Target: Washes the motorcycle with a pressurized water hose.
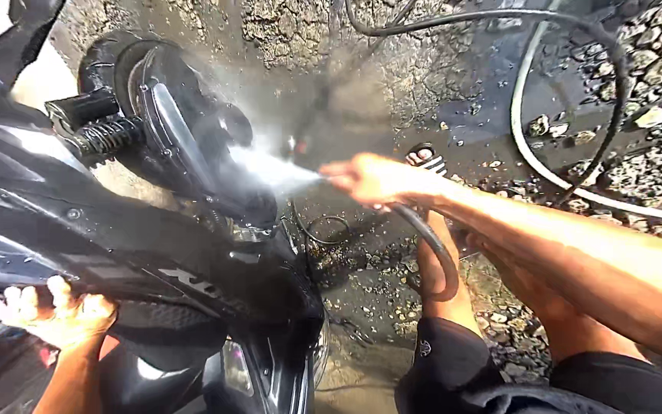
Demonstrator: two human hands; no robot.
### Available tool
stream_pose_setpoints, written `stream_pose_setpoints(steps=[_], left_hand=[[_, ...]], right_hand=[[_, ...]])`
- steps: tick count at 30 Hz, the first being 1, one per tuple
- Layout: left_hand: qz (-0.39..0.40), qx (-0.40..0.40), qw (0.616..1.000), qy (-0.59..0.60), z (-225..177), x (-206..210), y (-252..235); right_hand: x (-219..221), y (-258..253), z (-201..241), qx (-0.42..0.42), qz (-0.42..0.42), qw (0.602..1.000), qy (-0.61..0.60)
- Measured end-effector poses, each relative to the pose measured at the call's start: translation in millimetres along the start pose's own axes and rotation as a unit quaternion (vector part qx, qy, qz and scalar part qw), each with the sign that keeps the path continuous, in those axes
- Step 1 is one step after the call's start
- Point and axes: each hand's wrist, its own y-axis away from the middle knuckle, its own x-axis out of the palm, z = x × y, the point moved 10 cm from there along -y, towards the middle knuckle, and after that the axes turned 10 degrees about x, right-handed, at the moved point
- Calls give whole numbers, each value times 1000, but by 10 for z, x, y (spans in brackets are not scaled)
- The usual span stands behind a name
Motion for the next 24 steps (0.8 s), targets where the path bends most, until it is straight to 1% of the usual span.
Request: stream_pose_setpoints(steps=[2, 4, 5, 6, 8, 10, 11, 12, 13, 14, 16, 17, 18, 19, 20, 22, 24], left_hand=[[11, -6, 1000, -13, 18, 27, 7], [35, -35, 998, -30, -1, 69, -7], [55, -61, 996, -43, 2, 74, 2], [80, -99, 991, -52, 12, 77, 13], [138, -190, 970, -57, 2, 131, 54], [162, -246, 954, -60, -83, 194, 0], [187, -272, 941, -71, -142, 200, -39], [233, -299, 921, -89, -202, 197, -80], [274, -307, 904, -116, -264, 180, -159], [286, -295, 900, -142, -322, 162, -319], [255, -236, 928, -135, -391, 201, -778], [238, -208, 942, -113, -379, 263, -996], [237, -191, 948, -90, -319, 375, -1181], [263, -180, 946, -65, -227, 534, -1335], [289, -171, 941, -50, -124, 690, -1481], [329, -155, 930, -48, 123, 958, -1711], [366, -143, 917, -72, 357, 1137, -1817]], right_hand=[[-87, 57, -82, -1, 13, 1000, -26], [-215, 140, -202, 10, 22, 994, -107], [-254, 132, -294, 15, 49, 985, -163], [-267, 79, -411, 20, 93, 970, -225], [-306, 51, -609, 39, 174, 928, -327], [-426, 61, -711, 50, 185, 904, -381], [-456, 67, -708, 56, 182, 899, -394], [-455, 84, -661, 62, 180, 898, -397], [-441, 109, -557, 65, 177, 905, -381], [-433, 131, -389, 63, 171, 923, -339], [-405, 157, 61, 34, 146, 971, -188], [-350, 170, 297, 4, 134, 986, -97], [-272, 185, 528, -36, 122, 992, -9], [-185, 206, 742, -69, 115, 989, 65], [-98, 229, 922, -83, 119, 982, 122], [17, 229, 1187, -109, 116, 973, 170], [11, 173, 1341, -125, 97, 970, 183]])
